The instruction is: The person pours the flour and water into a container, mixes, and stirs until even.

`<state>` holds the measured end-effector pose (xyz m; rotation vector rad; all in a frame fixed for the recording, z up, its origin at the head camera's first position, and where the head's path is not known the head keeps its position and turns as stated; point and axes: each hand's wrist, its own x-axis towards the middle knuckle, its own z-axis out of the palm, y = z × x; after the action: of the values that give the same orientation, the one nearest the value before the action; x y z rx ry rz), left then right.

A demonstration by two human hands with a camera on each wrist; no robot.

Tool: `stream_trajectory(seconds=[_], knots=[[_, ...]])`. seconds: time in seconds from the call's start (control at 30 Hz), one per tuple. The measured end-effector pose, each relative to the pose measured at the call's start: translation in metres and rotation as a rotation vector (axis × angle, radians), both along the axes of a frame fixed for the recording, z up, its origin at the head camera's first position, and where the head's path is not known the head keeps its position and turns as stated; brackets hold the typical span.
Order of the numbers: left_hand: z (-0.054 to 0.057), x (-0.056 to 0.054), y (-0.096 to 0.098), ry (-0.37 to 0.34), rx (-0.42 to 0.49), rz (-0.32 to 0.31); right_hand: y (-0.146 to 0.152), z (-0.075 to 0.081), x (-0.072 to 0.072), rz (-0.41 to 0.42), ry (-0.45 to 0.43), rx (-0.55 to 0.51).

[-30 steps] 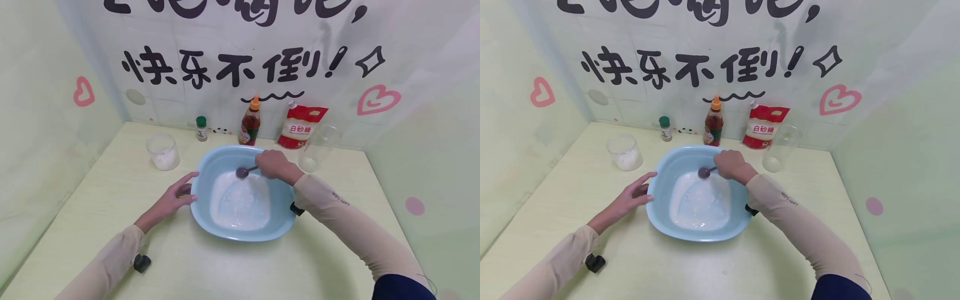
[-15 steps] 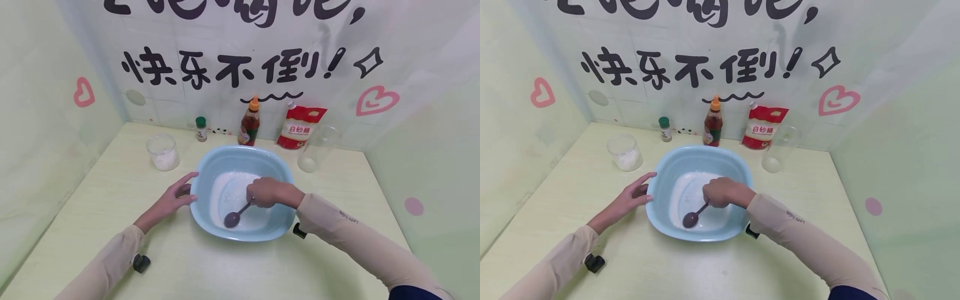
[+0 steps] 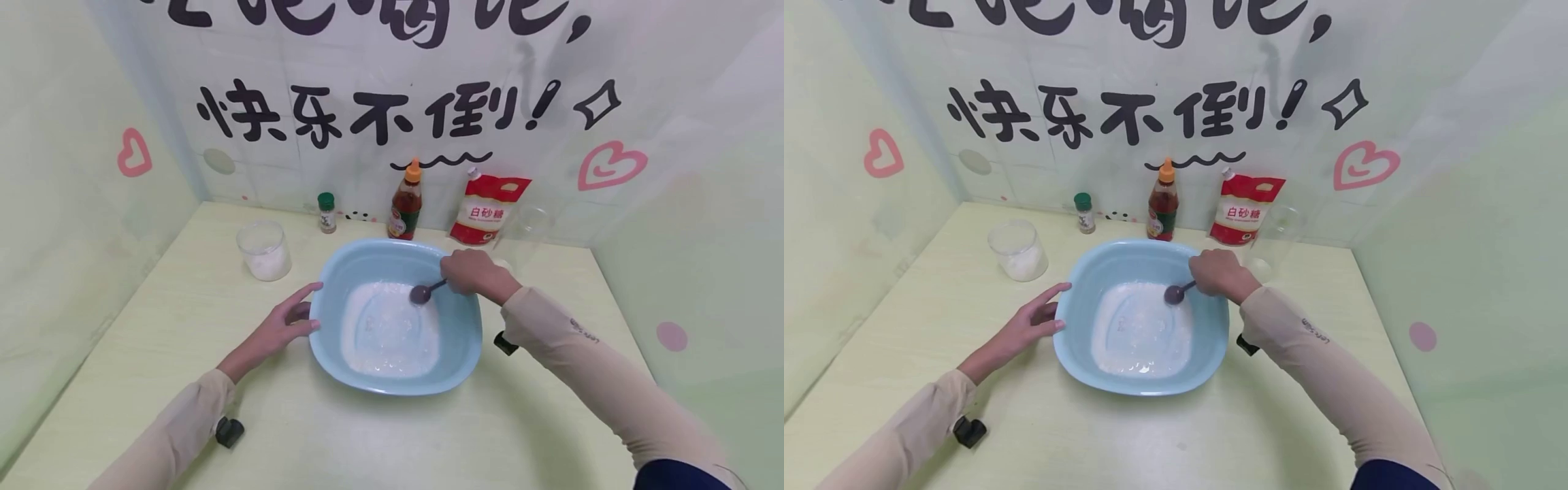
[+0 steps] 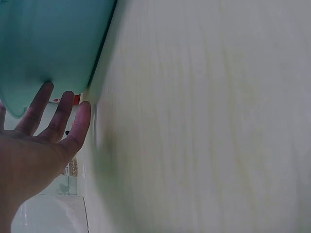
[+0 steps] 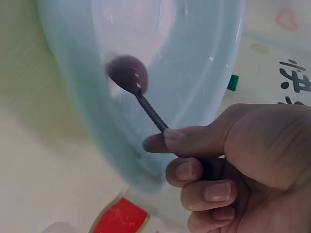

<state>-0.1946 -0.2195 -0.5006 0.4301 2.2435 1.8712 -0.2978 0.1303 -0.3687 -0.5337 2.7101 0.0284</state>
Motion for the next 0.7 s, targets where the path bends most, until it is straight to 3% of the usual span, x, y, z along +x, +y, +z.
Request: stream_trajectory(seconds=[0.17, 0.33, 0.47, 0.7], knots=[[0.000, 0.000, 0.001, 0.000, 0.003, 0.000, -0.032, -0.011, -0.005, 0.129, 0.126, 0.035], [0.000, 0.000, 0.003, 0.001, 0.010, -0.008, -0.057, -0.020, 0.002, 0.204, 0.134, -0.030], [0.000, -0.001, 0.005, -0.003, 0.010, -0.013, -0.065, -0.024, 0.018, 0.253, 0.045, -0.055], [0.001, -0.001, 0.005, -0.007, 0.008, -0.008, -0.058, -0.020, 0.048, 0.325, -0.202, 0.000]])
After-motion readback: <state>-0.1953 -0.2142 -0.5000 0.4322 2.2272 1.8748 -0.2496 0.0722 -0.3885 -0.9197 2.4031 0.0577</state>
